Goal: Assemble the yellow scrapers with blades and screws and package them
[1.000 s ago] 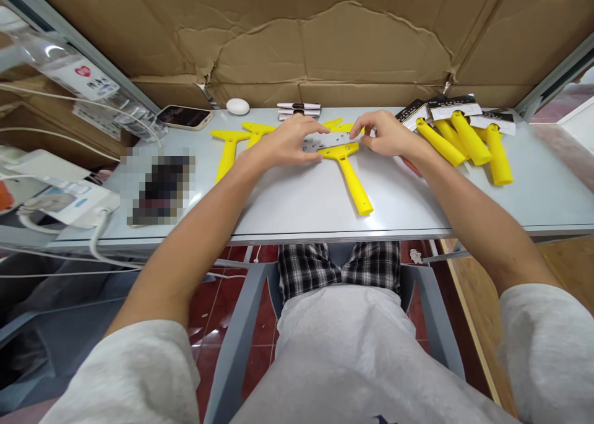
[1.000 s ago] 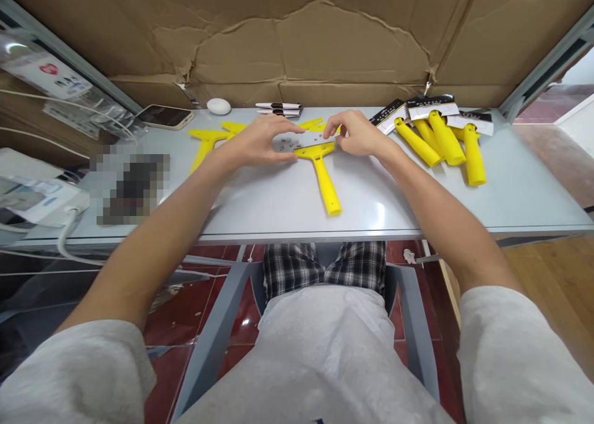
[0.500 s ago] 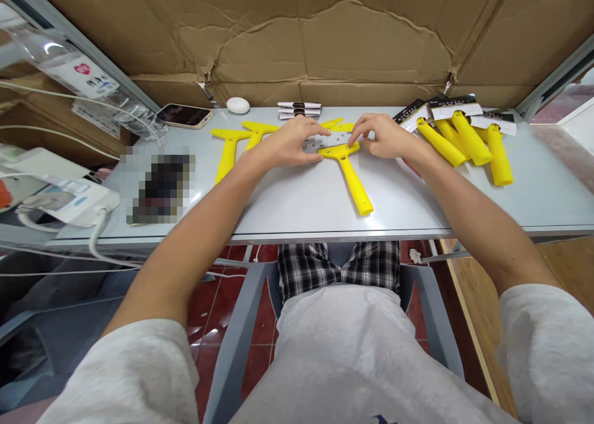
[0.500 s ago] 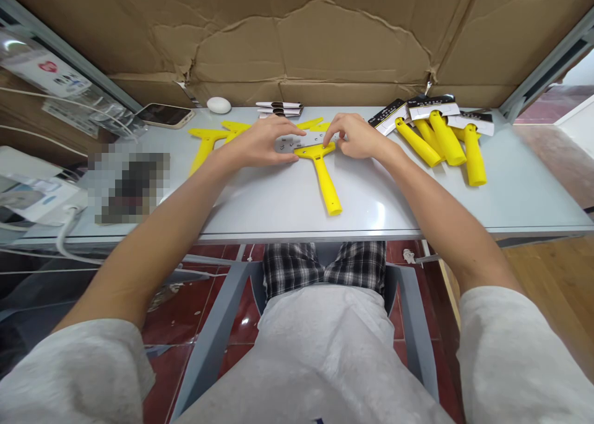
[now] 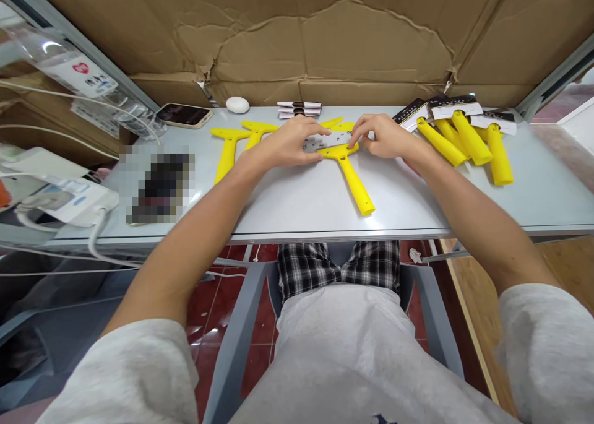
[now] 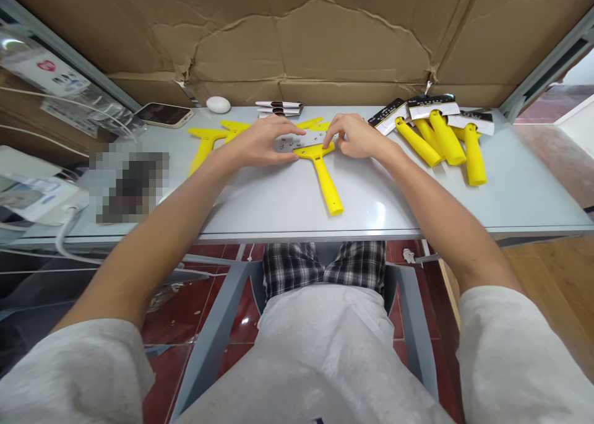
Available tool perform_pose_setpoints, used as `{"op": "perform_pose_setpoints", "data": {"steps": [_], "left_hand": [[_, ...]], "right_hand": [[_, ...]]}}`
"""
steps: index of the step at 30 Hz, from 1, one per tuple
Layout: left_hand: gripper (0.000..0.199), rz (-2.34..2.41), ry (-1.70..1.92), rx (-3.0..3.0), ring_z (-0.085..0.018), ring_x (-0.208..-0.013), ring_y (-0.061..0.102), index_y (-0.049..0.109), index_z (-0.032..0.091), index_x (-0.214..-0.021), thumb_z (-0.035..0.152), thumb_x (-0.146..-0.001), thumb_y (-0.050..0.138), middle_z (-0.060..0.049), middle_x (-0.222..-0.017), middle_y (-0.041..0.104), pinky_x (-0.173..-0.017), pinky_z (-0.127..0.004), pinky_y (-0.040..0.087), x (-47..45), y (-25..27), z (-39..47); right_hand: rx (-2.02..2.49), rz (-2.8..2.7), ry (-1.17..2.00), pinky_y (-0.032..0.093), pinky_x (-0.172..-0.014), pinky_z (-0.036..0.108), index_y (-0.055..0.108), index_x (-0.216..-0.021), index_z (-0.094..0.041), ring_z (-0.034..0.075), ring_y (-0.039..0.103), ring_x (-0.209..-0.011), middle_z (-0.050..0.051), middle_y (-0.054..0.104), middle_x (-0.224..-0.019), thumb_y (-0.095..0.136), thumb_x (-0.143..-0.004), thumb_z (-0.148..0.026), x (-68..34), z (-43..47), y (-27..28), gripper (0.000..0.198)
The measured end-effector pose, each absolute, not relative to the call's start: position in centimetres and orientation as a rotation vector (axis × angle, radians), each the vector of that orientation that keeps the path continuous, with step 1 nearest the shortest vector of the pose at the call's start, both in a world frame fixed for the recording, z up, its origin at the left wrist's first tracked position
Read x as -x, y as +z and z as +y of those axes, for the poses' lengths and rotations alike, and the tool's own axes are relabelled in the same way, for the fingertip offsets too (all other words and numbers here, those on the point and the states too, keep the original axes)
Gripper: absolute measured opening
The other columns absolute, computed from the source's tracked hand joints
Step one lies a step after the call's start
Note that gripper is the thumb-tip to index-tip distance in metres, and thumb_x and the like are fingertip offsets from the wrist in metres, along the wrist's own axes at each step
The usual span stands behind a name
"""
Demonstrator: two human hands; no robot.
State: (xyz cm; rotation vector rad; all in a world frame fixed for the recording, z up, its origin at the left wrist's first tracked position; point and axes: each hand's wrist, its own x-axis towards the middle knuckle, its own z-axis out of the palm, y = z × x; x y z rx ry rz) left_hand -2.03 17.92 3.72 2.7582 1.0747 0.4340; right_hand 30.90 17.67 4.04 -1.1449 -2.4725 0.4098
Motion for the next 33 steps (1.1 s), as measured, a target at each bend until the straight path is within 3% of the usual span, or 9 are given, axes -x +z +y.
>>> {"op": "perform_pose_setpoints", "data": {"steps": [15, 20, 25, 29, 33], "left_hand": [[0.061, 1.114, 0.51, -2.749, -0.046, -0.152, 0.067, 0.079, 0.027, -0.156, 0.054, -0.102, 0.073, -0.016, -0.156, 0.08, -0.134, -0.068, 0.048, 1.6, 2.5, 18.5], [0.059, 1.129, 0.564, -2.726, -0.045, -0.151, 0.067, 0.08, 0.029, -0.156, 0.046, -0.101, 0.071, -0.014, -0.157, 0.08, -0.136, -0.069, 0.047, 0.7, 3.0, 17.4], [0.053, 1.251, 0.637, -2.699, -0.04, -0.139, 0.073, 0.077, 0.028, -0.158, 0.047, -0.114, 0.056, -0.015, -0.147, 0.082, -0.13, -0.064, 0.053, -0.3, 3.0, 16.5], [0.059, 1.394, 0.753, -2.665, -0.042, -0.159, 0.063, 0.072, 0.031, -0.166, 0.058, -0.121, 0.046, -0.017, -0.163, 0.076, -0.135, -0.068, 0.049, 1.0, 1.7, 18.3], [0.059, 1.483, 0.754, -2.614, -0.046, -0.163, 0.058, 0.08, 0.036, -0.156, 0.07, -0.116, 0.052, -0.015, -0.17, 0.072, -0.132, -0.074, 0.049, 3.4, 1.3, 20.3]], "right_hand": [[1.235, -2.466, 0.302, 0.061, -0.124, 0.051, 0.092, -0.131, -0.022, 0.031, 0.073, -0.116, 0.013, 0.081, -0.131, 0.066, -0.097, -0.032, -31.5, 18.6, 3.5, 0.044], [1.278, -2.476, 0.256, 0.059, -0.127, 0.051, 0.09, -0.14, -0.017, 0.033, 0.074, -0.127, 0.016, 0.081, -0.136, 0.062, -0.098, -0.027, -31.3, 19.2, 2.7, 0.051], [1.317, -2.475, 0.243, 0.054, -0.136, 0.062, 0.08, -0.153, -0.015, 0.041, 0.069, -0.145, 0.02, 0.076, -0.153, 0.056, -0.106, -0.031, -30.7, 19.3, 1.4, 0.055], [1.282, -2.55, 0.241, 0.055, -0.132, 0.062, 0.076, -0.14, -0.017, 0.04, 0.069, -0.142, 0.021, 0.076, -0.147, 0.049, -0.11, -0.033, -30.5, 19.8, 0.4, 0.043], [1.23, -2.561, 0.222, 0.047, -0.144, 0.065, 0.077, -0.145, -0.016, 0.041, 0.061, -0.161, 0.019, 0.072, -0.158, 0.052, -0.106, -0.027, -30.7, 20.5, -0.1, 0.047]]}}
